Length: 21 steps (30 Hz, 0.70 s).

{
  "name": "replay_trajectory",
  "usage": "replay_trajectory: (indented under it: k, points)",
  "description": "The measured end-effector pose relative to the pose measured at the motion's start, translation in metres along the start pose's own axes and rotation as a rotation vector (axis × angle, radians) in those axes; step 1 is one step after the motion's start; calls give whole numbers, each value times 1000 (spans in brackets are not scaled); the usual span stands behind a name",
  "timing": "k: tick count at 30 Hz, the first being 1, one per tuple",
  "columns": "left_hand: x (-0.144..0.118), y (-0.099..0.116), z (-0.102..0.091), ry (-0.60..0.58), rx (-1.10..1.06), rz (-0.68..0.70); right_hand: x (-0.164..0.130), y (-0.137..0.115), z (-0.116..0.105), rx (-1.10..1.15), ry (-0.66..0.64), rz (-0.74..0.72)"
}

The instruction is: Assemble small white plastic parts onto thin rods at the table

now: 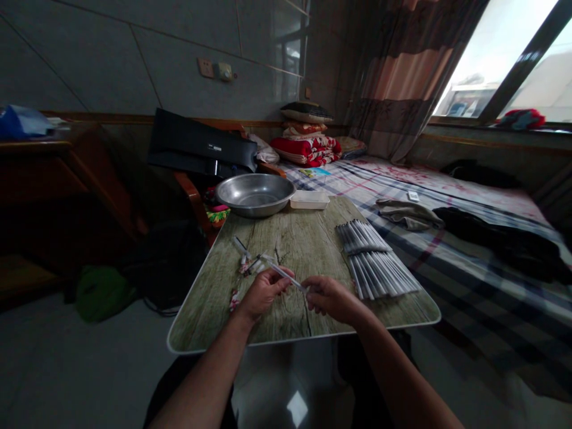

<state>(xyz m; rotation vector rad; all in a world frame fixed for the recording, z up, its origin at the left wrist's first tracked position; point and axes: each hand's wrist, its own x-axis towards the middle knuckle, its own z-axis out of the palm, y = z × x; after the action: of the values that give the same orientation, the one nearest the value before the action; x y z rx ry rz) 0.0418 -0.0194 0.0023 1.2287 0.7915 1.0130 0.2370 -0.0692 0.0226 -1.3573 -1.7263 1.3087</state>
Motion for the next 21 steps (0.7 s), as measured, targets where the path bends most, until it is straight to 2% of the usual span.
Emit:
replay_trajectory:
  k: [4, 6, 8, 10, 12, 15, 18, 21]
  points:
    - [-4, 6, 4, -27, -59, -10, 5, -1, 6, 4, -88, 34]
    - [-4, 10, -3, 47, -136, 33, 12, -4, 6, -31, -117, 28]
    - [-1, 15, -17, 250, -276, 119, 23, -9, 3, -100, -70, 4]
    - [2, 18, -37, 511, -438, 203, 38, -14, 1, -210, 27, -42]
    - [4, 21, -55, 679, -537, 262, 55, -19, 4, -350, 101, -109]
    - [3, 23, -71, 720, -551, 313, 78, -28, 22, -530, 107, -198]
    - [-2, 24, -75, 697, -523, 331, 94, -39, 46, -672, 79, -236]
    - [-6, 25, -77, 705, -526, 321, 97, -47, 67, -767, 31, -287]
